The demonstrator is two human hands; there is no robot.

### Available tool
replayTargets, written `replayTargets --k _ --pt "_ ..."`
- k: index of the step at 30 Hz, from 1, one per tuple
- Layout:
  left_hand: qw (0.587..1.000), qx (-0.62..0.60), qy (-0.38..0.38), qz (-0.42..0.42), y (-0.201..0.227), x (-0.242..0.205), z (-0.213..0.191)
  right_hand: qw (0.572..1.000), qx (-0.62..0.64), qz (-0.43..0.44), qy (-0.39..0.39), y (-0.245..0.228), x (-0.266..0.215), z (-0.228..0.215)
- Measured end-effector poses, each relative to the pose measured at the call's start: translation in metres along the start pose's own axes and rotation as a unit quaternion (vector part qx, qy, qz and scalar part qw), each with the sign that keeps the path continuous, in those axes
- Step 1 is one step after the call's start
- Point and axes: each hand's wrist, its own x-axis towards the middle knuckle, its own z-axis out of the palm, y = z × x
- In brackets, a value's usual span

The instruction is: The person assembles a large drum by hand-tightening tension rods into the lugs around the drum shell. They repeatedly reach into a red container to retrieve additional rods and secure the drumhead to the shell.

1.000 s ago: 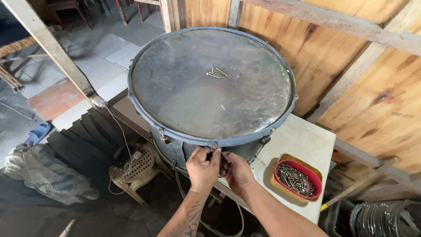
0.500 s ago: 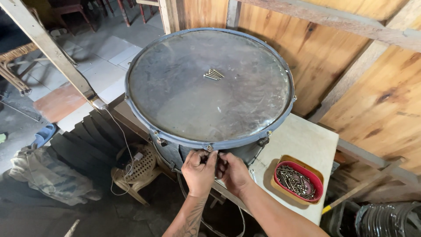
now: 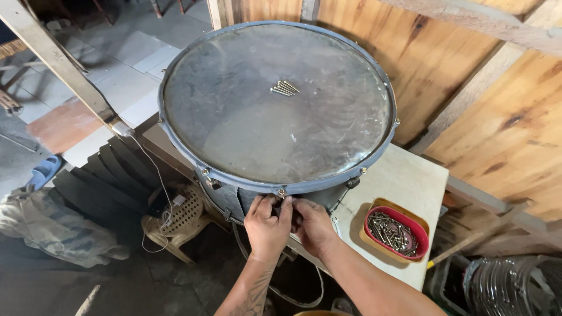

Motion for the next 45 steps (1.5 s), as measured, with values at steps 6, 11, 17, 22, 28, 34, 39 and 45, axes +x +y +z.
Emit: replayTargets --k 6,11,17,22,28,34,39,45 --pt "0.998 -0.066 -0.006 -0.004 -0.014 0.000 0.006 1.000 -0.002 -0.027 0.015 0.004 -0.005 0.001" --pt "0.994 -0.111 0.001 -0.025 -0.022 -0.006 0.012 0.999 0.034 -0.028 0.014 0.008 -0.009 0.007" --pt "0.994 -0.110 0.010 -0.027 -0.035 -0.012 0.020 0.999 0.029 -0.029 0.020 0.008 -0.017 0.013" --pt "0.993 -0.115 0.005 -0.021 -0.030 -0.003 0.012 0.999 0.025 -0.029 0.026 0.013 -0.016 0.014" --pt "0.994 -0.111 0.003 0.016 -0.025 0.002 0.007 0.998 0.033 -0.023 0.042 0.000 -0.033 0.028" --pt "0.994 -0.094 -0.005 0.053 -0.019 0.005 0.000 0.998 0.050 -0.026 0.040 -0.010 -0.043 0.040" --pt "0.994 -0.099 -0.023 0.031 -0.020 0.003 -0.002 0.997 0.061 -0.018 0.040 -0.016 -0.048 0.047" --pt "0.992 -0.127 -0.017 -0.006 -0.027 -0.001 0.010 0.996 0.045 -0.048 0.066 0.000 -0.029 0.025"
